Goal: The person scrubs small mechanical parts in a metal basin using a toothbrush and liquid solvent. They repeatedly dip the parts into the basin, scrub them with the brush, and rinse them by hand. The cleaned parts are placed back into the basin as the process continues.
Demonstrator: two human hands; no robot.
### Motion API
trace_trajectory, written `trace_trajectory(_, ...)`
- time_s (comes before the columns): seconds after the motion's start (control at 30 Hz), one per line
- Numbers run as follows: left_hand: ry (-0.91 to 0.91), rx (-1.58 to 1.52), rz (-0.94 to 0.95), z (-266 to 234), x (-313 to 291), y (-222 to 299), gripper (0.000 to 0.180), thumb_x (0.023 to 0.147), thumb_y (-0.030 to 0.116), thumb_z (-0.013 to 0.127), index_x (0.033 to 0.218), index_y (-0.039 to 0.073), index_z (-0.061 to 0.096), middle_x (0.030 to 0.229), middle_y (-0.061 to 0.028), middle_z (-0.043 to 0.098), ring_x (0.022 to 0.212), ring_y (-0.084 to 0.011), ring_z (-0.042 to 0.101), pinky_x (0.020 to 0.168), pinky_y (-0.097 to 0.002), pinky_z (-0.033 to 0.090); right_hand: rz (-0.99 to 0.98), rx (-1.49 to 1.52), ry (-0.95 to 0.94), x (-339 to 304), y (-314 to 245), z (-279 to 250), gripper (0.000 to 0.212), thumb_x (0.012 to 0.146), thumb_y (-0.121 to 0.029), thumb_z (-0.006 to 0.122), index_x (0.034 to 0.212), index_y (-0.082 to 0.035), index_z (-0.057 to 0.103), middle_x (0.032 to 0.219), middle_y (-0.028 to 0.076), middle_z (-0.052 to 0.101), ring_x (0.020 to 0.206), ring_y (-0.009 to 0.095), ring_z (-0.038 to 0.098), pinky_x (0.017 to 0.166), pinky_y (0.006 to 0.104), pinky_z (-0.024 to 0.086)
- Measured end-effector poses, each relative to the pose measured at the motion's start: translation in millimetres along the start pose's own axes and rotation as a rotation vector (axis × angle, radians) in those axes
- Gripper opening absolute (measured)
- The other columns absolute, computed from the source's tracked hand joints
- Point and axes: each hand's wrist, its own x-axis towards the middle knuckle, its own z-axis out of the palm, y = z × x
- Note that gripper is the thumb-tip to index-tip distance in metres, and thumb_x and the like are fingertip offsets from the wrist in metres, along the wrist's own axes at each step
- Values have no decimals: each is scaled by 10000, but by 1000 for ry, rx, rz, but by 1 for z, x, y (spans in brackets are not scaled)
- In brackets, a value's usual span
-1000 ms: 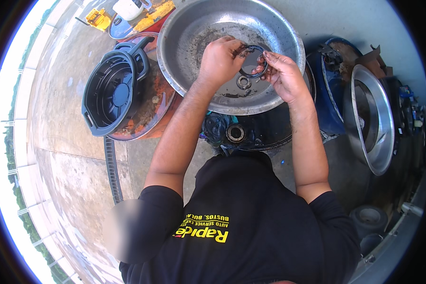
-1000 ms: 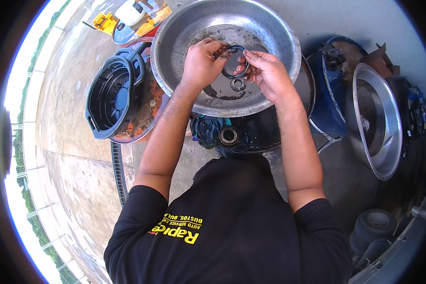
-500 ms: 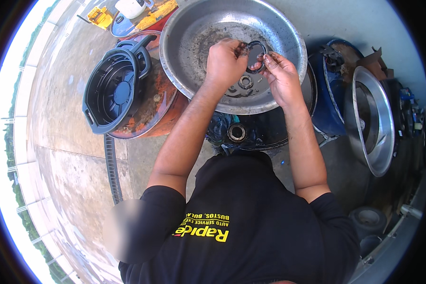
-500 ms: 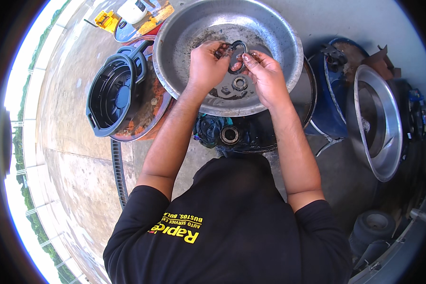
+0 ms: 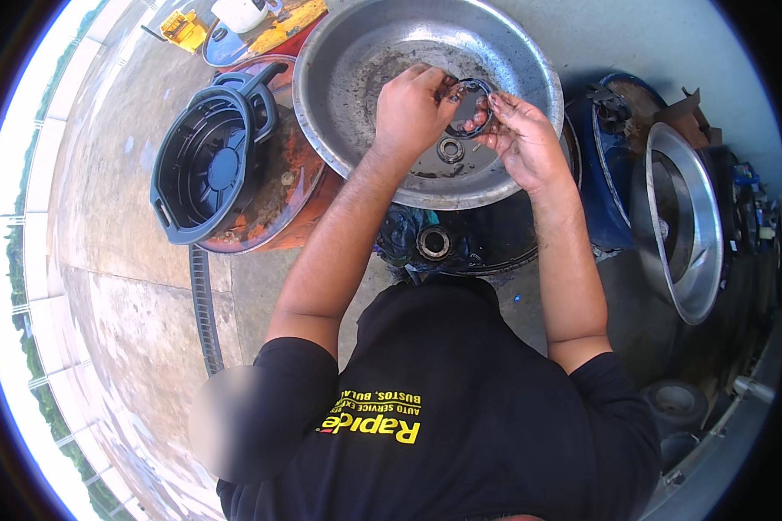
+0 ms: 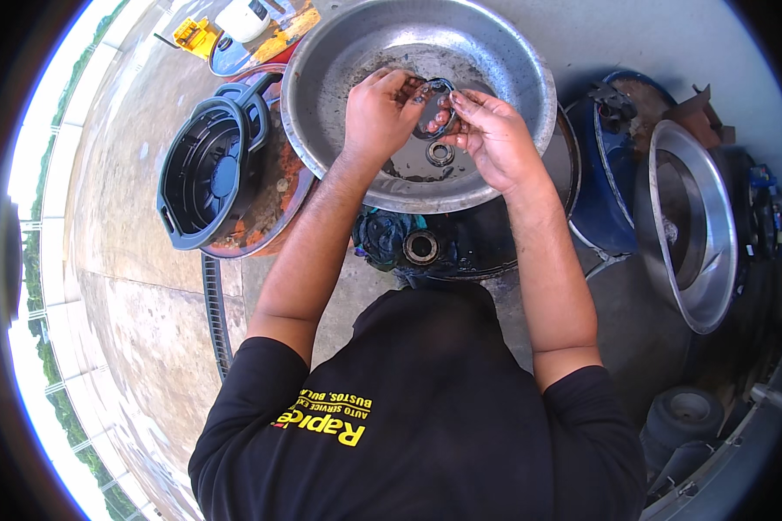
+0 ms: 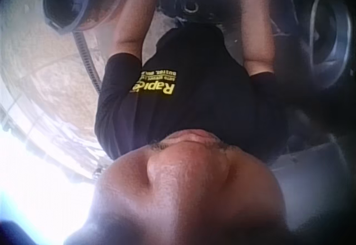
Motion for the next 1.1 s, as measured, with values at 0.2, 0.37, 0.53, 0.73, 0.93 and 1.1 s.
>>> trace_trajectory(0.2, -36, -30, 235, -4, 3, -6, 203, 840, 143, 796, 1012, 40, 760, 916, -140, 753, 830, -341, 745, 775, -429, 601, 50, 106, -38, -3, -1, -11, 267, 1092, -230, 618, 1175, 15, 684, 1031, 115, 743, 936, 225, 751, 822, 362, 616)
trace_trajectory(0.37, -67, -47, 120, 2, 2, -3, 176, 853, 116, 748, 998, 17, 740, 898, -187, 743, 818, -387, 731, 751, -467, 581, -5, 98, 52, -7, 6, -8, 293, 1110, -259, 593, 1175, 10, 692, 1047, 122, 756, 981, 215, 736, 879, 355, 575)
trace_trajectory(0.53, -172, 13, -125, 3, -3, 4, 176, 850, 166, 751, 910, 4, 717, 825, -229, 708, 826, -431, 713, 759, -510, 568, -128, -92, 59, -11, 22, 0, 279, 1124, -254, 567, 1159, -9, 696, 1080, 125, 764, 1017, 203, 722, 929, 369, 549)
trace_trajectory(0.73, -94, -46, -194, -6, 6, 3, 153, 853, 133, 763, 877, 3, 686, 836, -189, 729, 786, -380, 726, 731, -482, 575, -47, -33, 79, -6, 9, -9, 237, 1124, -216, 562, 1124, -4, 667, 1037, 133, 741, 1022, 244, 739, 916, 391, 580)
trace_trajectory(0.93, 100, 167, -72, -19, 36, -32, 266, 832, 178, 797, 1044, 60, 689, 1100, -111, 700, 1013, -297, 706, 917, -436, 583, -110, -156, 230, -9, 13, -19, 235, 1112, -251, 604, 1111, -33, 694, 1024, 95, 756, 981, 195, 731, 906, 356, 564)
trace_trajectory(1.1, -1017, 723, -360, 28, 8, -98, 471, 936, 381, 735, 1310, 95, 727, 1427, -141, 672, 1319, -330, 652, 1052, -463, 558, -98, -238, 263, -5, 14, -25, 233, 1106, -247, 616, 1103, -32, 706, 1018, 82, 760, 968, 179, 727, 897, 344, 561)
